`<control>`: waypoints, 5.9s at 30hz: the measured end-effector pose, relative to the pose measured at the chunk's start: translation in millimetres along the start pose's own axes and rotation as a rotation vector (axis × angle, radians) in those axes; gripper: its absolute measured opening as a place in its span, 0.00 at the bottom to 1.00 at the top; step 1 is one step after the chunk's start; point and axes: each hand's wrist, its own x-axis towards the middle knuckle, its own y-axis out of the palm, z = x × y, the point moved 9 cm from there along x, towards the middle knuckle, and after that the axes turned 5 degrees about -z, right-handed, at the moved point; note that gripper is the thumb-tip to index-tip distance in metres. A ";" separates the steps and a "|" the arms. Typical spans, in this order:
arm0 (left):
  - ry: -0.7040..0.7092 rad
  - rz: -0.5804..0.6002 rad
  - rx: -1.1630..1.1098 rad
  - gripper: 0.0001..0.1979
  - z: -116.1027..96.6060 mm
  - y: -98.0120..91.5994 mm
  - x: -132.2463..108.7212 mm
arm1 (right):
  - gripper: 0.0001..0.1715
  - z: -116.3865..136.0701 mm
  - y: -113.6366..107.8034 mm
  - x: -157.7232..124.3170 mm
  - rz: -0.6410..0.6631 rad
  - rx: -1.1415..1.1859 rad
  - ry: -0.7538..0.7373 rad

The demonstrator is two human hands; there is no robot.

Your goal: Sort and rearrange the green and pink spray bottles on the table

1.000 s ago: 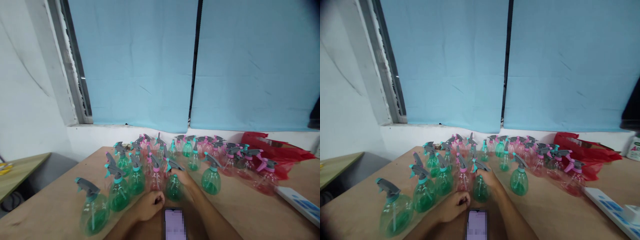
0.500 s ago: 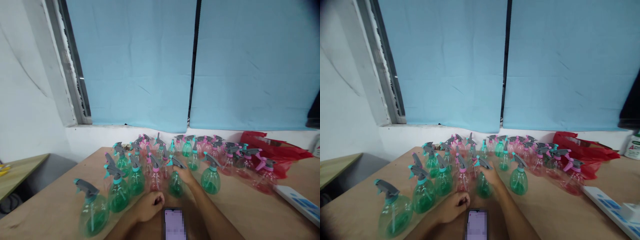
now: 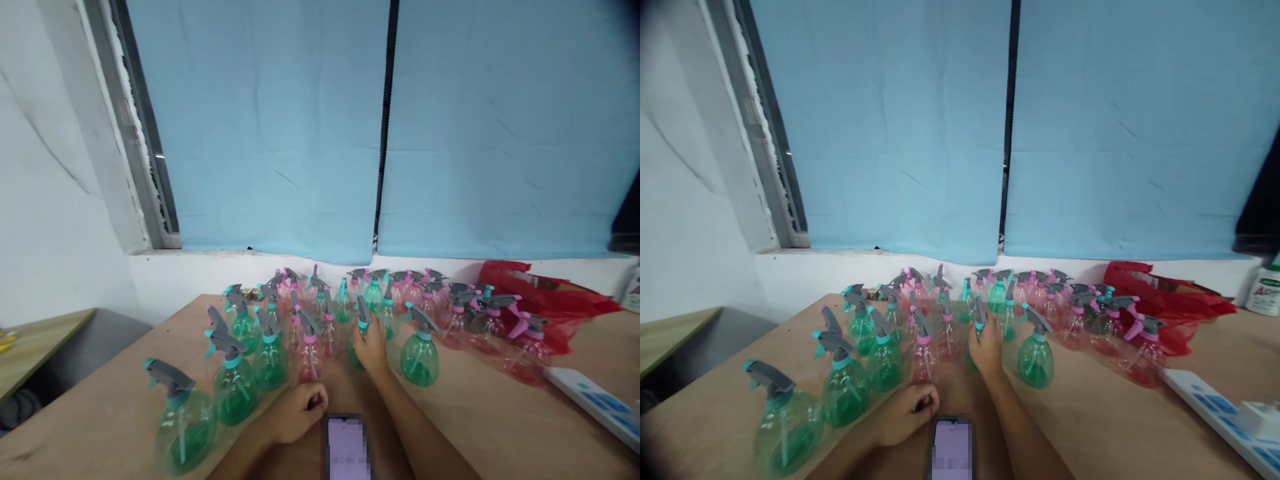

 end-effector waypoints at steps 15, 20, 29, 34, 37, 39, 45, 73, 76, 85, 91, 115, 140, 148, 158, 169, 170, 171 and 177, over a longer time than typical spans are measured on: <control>-0.017 0.029 0.041 0.07 3.0 2.5 0.3 | 0.29 37.2 -45.9 20.9 -0.246 -0.014 -0.119; -0.006 0.023 0.031 0.07 2.7 2.8 -0.3 | 0.16 77.6 -92.7 75.6 -0.138 -0.170 -0.343; -0.018 0.034 0.031 0.07 4.1 4.3 -0.2 | 0.13 -47.5 -107.1 84.2 0.436 -0.608 0.225; -0.011 0.015 0.021 0.08 0.4 1.1 -0.7 | 0.08 -25.4 -95.3 79.8 0.605 -0.502 0.165; -0.006 0.014 0.024 0.08 -2.6 -0.1 -1.1 | 0.08 22.9 -83.9 75.8 0.683 -0.310 0.029; -0.003 0.011 0.036 0.08 -3.5 -0.7 -1.1 | 0.07 56.9 -74.0 68.6 0.726 -0.125 -0.034; -0.004 0.003 0.035 0.08 -3.0 -0.5 -1.5 | 0.04 110.0 -36.1 41.2 0.747 0.161 -0.119; 0.031 -0.020 0.054 0.07 -0.3 1.2 -1.1 | 0.14 50.5 16.2 -2.5 0.258 0.674 0.146; 0.040 -0.024 0.033 0.06 -2.2 0.6 -1.4 | 0.14 49.7 29.6 -6.5 0.393 0.719 0.179; 0.026 -0.022 0.039 0.07 -1.9 -0.1 -1.5 | 0.16 67.2 34.3 -6.2 0.643 0.858 0.276; 0.028 -0.017 0.065 0.06 -0.6 0.5 -0.8 | 0.14 72.9 33.7 -7.0 0.710 0.862 0.287; 0.037 0.005 0.048 0.07 2.2 4.1 -0.8 | 0.19 76.8 30.0 -4.2 0.591 0.885 0.303; 0.017 0.004 0.074 0.08 2.4 3.3 -0.5 | 0.15 68.8 34.7 -8.0 0.573 0.862 0.341; 0.027 0.016 0.063 0.09 6.2 6.4 0.6 | 0.12 65.9 36.8 -9.9 0.575 0.871 0.360; 0.021 0.014 0.044 0.08 0.2 3.2 -0.1 | 0.16 73.1 35.4 -7.1 0.586 0.873 0.289; 0.020 0.016 0.040 0.08 2.0 3.5 0.4 | 0.18 66.4 22.1 2.9 0.647 1.001 0.390; 0.019 0.018 0.041 0.08 1.9 3.5 0.4 | 0.18 63.8 16.9 8.8 0.641 0.986 0.389; 0.014 0.019 0.042 0.08 2.0 3.3 0.3 | 0.18 61.8 10.0 15.7 0.630 0.949 0.368; 0.011 0.018 0.050 0.10 1.1 2.7 0.3 | 0.20 50.2 -38.7 55.4 0.582 0.606 0.178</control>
